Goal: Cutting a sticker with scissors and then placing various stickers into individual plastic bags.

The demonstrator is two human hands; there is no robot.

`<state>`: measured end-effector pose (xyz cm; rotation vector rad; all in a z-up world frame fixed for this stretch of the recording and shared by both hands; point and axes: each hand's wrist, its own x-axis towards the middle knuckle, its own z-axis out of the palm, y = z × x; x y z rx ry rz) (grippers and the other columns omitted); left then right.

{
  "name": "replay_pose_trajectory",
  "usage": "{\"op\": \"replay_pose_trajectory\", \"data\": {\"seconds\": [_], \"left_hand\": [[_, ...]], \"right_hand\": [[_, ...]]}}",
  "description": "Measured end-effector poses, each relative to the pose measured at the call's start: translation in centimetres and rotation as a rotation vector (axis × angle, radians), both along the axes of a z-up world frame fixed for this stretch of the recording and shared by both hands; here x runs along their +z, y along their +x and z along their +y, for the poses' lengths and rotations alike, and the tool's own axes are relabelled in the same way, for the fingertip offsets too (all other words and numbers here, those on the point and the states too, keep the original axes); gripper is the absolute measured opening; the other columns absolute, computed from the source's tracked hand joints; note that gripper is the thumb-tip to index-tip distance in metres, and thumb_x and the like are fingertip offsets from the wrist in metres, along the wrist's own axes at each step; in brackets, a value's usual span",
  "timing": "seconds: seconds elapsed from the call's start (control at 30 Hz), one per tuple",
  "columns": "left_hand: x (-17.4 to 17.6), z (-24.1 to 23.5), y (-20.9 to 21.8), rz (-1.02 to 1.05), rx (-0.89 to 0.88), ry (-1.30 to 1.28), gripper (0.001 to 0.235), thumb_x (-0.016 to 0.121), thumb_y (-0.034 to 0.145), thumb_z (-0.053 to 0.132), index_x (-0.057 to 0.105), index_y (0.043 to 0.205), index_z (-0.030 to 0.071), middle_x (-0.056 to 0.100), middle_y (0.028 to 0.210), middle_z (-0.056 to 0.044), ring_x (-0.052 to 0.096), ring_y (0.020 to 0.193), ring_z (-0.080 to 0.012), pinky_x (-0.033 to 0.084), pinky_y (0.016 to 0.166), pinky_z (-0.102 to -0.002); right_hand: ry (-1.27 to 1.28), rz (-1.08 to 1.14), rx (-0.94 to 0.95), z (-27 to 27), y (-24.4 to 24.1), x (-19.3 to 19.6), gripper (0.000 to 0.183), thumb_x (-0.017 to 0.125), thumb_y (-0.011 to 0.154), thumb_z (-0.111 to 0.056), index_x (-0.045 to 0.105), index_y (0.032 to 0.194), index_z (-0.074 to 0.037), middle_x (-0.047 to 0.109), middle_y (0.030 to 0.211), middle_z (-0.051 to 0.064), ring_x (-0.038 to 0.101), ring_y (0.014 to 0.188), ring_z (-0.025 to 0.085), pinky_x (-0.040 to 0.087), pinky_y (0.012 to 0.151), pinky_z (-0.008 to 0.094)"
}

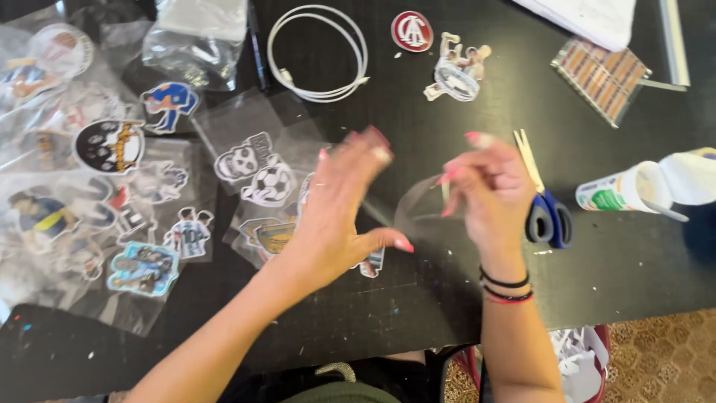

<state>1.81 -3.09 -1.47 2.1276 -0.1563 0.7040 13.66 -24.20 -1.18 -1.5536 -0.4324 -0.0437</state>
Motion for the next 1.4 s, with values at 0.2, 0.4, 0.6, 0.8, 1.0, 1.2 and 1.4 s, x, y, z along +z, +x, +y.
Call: {"op": "replay_pose_trajectory", "data": {"seconds": [0.2,0.4,0.6,0.8,1.0,1.2,1.4], "left_hand": [[-1.1,-1.4,1.2,0.649,-0.417,-0.610,0.015,0.067,0.101,0.019,0.077,0.107,0.011,0.081,0.074,-0.009,0.083,0.071,-0.0234,0.065,0.075,-0.031],[-0.5,1.1,2.0,0.881,-0.077,-0.902,0.028,0.049,0.108,0.011,0.070,0.126,0.004,0.082,0.097,-0.011,0.079,0.062,-0.0181,0.028,0.038,-0.017],[-1.8,5.6,2.2,0.512,-0.167,-1.504,0.023,0.058,0.104,0.005,0.071,0.123,0.005,0.080,0.102,-0.015,0.069,0.061,-0.0134,0.054,0.047,-0.024],[-2.6,7.1,2.2,0.344,-0.119,-1.712,0.021,0.059,0.104,0.003,0.070,0.121,-0.004,0.076,0.100,-0.012,0.075,0.083,-0.0179,0.068,0.070,-0.036],[-0.7,7.4,2.3,0.507,0.080,-1.737,0.016,0.056,0.104,-0.003,0.065,0.117,-0.002,0.074,0.106,-0.019,0.073,0.086,-0.0236,0.067,0.078,-0.041],[-2.0,7.8,2.5,0.757,0.268,-1.606,0.031,0.046,0.092,-0.016,0.059,0.113,0.003,0.077,0.109,-0.021,0.077,0.082,-0.0370,0.065,0.064,-0.047],[-1.5,7.0,1.7,0.555,0.052,-1.317,0.016,0.059,0.099,0.006,0.064,0.114,0.002,0.074,0.090,-0.014,0.075,0.060,-0.0200,0.069,0.051,-0.033]], "right_hand": [[0.136,-0.069,-0.172,-0.8,2.6,-0.2,0.038,0.077,0.099,-0.011,0.062,0.133,-0.001,0.075,0.099,0.018,0.072,0.074,0.022,0.063,0.047,0.031],[-0.502,-0.235,-0.201,-3.5,18.0,-3.0,0.042,0.072,0.098,0.001,0.056,0.136,-0.007,0.078,0.109,0.008,0.071,0.087,0.012,0.060,0.080,0.026],[-0.982,0.161,0.014,-0.8,23.2,-1.6,0.113,0.081,0.090,-0.044,0.003,0.165,-0.012,0.043,0.165,0.009,0.030,0.157,0.033,0.024,0.123,0.050],[-0.945,-0.051,-0.089,-1.0,22.7,-3.2,0.102,0.093,0.087,-0.030,0.028,0.159,0.000,0.073,0.129,0.016,0.053,0.141,0.030,0.042,0.113,0.044],[-0.379,0.504,-0.454,-0.6,20.0,0.9,0.078,0.076,0.093,0.000,0.033,0.158,-0.002,0.070,0.141,0.006,0.076,0.081,0.004,0.069,0.075,0.010],[-0.470,0.161,0.176,-1.3,4.9,4.3,0.033,0.065,0.104,0.005,0.056,0.134,-0.006,0.072,0.119,0.007,0.072,0.106,0.015,0.065,0.096,0.031],[-0.884,0.155,0.621,0.4,-5.9,-0.7,0.051,0.080,0.087,-0.015,0.064,0.135,-0.010,0.084,0.094,0.009,0.071,0.069,0.024,0.059,0.078,0.040]]}}
